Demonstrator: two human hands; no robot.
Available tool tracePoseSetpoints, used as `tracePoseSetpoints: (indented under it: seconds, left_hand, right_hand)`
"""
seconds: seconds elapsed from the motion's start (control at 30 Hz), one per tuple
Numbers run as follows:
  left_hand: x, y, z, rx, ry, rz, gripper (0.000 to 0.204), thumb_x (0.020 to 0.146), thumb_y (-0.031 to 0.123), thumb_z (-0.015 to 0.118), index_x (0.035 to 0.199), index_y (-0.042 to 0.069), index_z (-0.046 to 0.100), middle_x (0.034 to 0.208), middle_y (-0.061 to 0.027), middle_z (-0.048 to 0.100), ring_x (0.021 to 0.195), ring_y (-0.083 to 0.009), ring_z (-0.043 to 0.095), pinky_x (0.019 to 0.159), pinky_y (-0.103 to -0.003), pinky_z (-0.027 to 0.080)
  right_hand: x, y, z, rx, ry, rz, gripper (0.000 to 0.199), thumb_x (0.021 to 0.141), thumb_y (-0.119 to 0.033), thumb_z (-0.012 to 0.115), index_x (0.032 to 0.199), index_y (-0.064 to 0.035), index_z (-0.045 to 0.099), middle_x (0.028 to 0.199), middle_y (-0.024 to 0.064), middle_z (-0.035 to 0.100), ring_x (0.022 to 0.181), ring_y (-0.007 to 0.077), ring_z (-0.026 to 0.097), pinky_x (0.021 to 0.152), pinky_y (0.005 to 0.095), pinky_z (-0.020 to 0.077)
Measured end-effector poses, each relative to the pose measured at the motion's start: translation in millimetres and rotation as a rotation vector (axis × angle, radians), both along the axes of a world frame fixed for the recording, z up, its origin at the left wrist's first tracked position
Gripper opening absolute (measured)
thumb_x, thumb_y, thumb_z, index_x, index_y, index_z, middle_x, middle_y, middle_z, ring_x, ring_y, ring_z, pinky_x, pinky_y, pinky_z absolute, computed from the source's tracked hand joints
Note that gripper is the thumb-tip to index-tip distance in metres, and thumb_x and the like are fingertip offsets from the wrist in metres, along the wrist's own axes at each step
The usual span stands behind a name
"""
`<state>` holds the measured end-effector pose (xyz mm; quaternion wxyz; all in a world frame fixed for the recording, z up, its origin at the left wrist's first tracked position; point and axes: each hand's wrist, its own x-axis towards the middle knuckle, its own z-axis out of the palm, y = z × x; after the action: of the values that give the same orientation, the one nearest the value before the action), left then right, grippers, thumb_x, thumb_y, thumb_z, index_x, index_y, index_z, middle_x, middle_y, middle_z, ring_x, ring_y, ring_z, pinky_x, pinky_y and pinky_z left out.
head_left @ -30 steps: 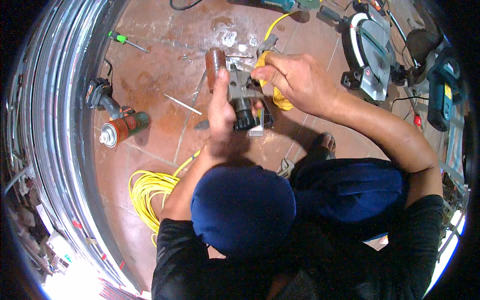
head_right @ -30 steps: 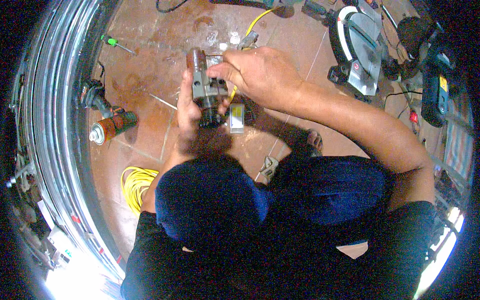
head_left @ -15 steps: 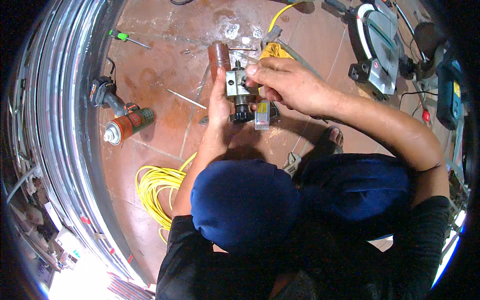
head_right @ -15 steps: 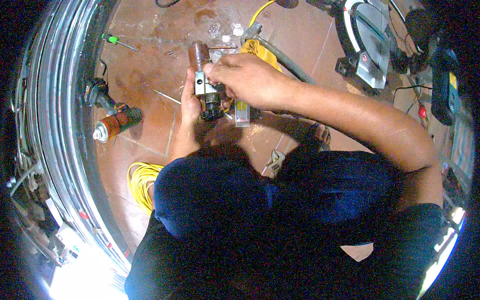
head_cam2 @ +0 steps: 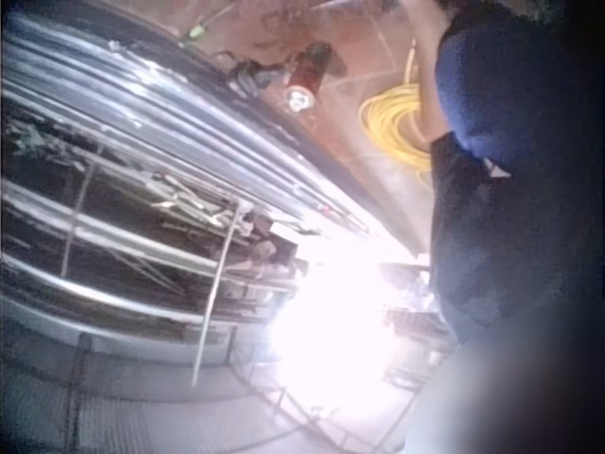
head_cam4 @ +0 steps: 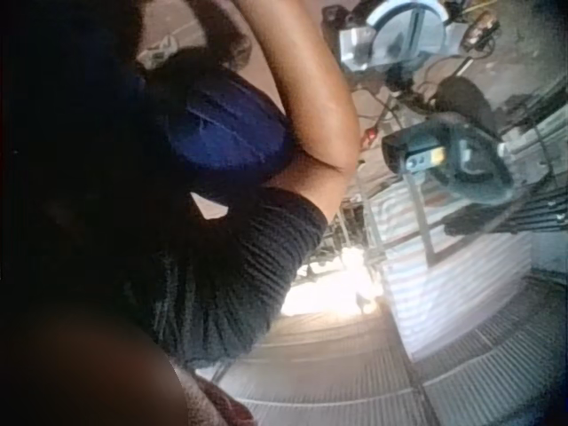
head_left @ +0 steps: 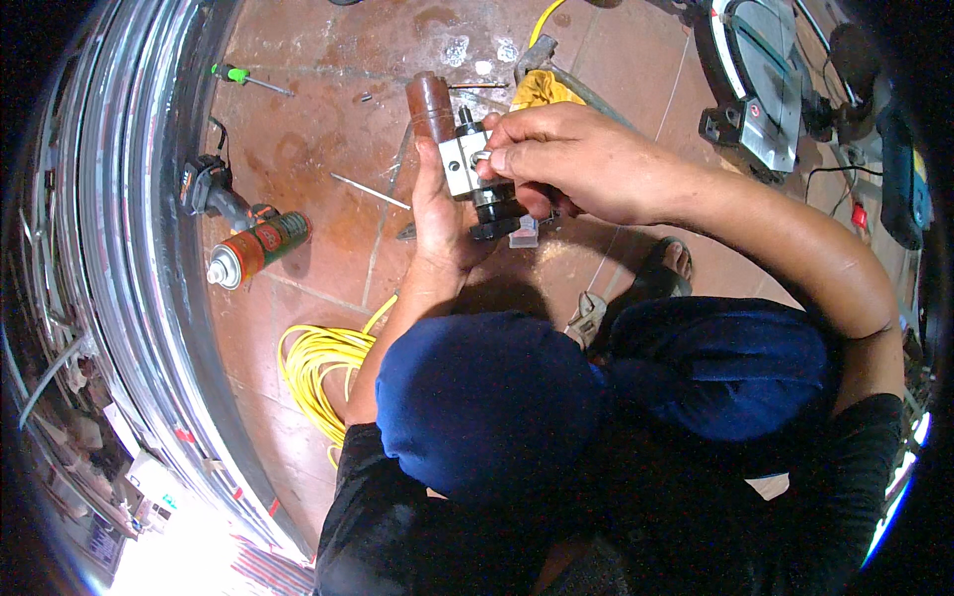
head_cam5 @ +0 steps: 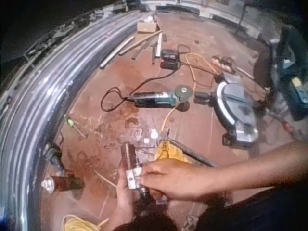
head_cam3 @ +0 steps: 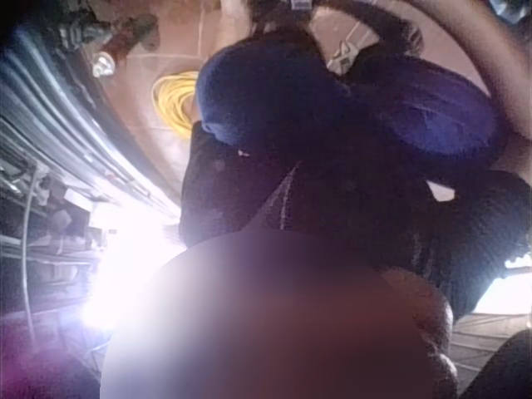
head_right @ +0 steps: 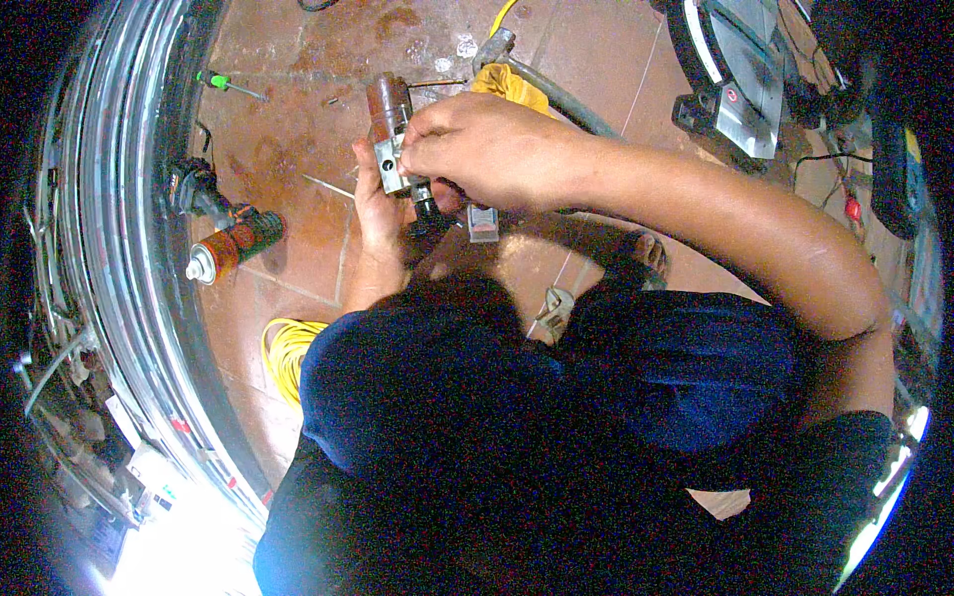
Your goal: The person sits on the floor and assembles a small mechanical device by inserting a cylindrical component into a metal housing, tightening it with a hex key, and attaching a black plastic part. They repeatedly adjust and inspect the assembly using their hands and tools.
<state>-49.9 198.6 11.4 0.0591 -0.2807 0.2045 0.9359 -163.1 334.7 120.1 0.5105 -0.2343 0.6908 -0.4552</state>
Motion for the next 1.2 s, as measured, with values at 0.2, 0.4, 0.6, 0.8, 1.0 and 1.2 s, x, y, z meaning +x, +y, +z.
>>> tracePoseSetpoints:
  seconds: [0.2, 0.4, 0.6, 0.8, 1.0, 1.2]
  left_hand:
    - [6.9, -2.2, 17.0, 0.030, 0.058, -0.010, 0.094, 0.087, 0.083, 0.047, 0.144, 0.008, 0.050, 0.110, -0.0121, 0.069, 0.085, -0.0234, 0.069, 0.063, -0.037, 0.059]
    - [9.4, -21.9, 24.6, -0.054, 0.123, 0.036, 0.069, 0.093, 0.064, 0.059, 0.133, 0.007, 0.054, 0.095, -0.0110, 0.069, 0.069, -0.0203, 0.067, 0.053, -0.030, 0.056]
    - [14.3, -29.8, 26.3, -0.066, 0.105, 0.035, 0.054, 0.097, 0.053, 0.060, 0.118, 0.003, 0.059, 0.091, -0.0099, 0.069, 0.068, -0.0193, 0.066, 0.056, -0.027, 0.056]
    - [0.1, -15.2, 11.1, -0.317, 0.126, 0.217, 0.045, 0.098, 0.041, 0.059, 0.119, 0.002, 0.061, 0.091, -0.0087, 0.070, 0.067, -0.0167, 0.066, 0.062, -0.028, 0.056]
    - [-9.6, -27.2, 2.0, -0.312, 0.206, 0.358, 0.048, 0.097, 0.044, 0.058, 0.123, 0.004, 0.062, 0.093, -0.0098, 0.071, 0.072, -0.0192, 0.069, 0.064, -0.033, 0.059]
    - [-4.1, -43.6, 0.5, 0.014, -0.060, 0.281, 0.053, 0.094, 0.058, 0.056, 0.115, 0.011, 0.067, 0.099, -0.0115, 0.074, 0.086, -0.0276, 0.072, 0.079, -0.045, 0.062]
  right_hand:
    - [-1.8, 8.3, 18.7, 0.013, -0.137, 0.251, 0.044, 0.106, -0.043, 0.049, 0.106, -0.0026, 0.065, 0.077, 0.0057, 0.062, 0.067, 0.0143, 0.063, 0.063, 0.0314, 0.0505]
    - [8.8, 4.2, 16.8, -0.070, -0.057, 0.010, 0.048, 0.105, -0.043, 0.054, 0.093, 0.0008, 0.068, 0.074, -0.0023, 0.059, 0.073, 0.0071, 0.056, 0.065, 0.0264, 0.0470]
    - [14.8, -3.0, 8.7, -0.066, -0.111, -0.158, 0.052, 0.105, -0.048, 0.049, 0.070, -0.0096, 0.055, 0.060, -0.0042, 0.045, 0.056, 0.0078, 0.041, 0.053, 0.0274, 0.0347]
    - [46.2, -24.5, 13.0, -0.023, -0.531, -0.571, 0.051, 0.106, -0.049, 0.043, 0.069, -0.0150, 0.044, 0.054, -0.0039, 0.040, 0.045, 0.0090, 0.032, 0.043, 0.0291, 0.0244]
    - [42.6, -25.5, 13.0, -0.159, -0.359, -0.446, 0.044, 0.106, -0.045, 0.048, 0.083, -0.0083, 0.055, 0.060, -0.0021, 0.047, 0.051, 0.0094, 0.041, 0.048, 0.0252, 0.0332]
    - [38.7, -15.3, 10.8, -0.228, 0.934, 0.062, 0.058, 0.098, -0.036, 0.063, 0.141, 0.0015, 0.051, 0.136, 0.0239, 0.057, 0.128, 0.0369, 0.056, 0.105, 0.0410, 0.0471]
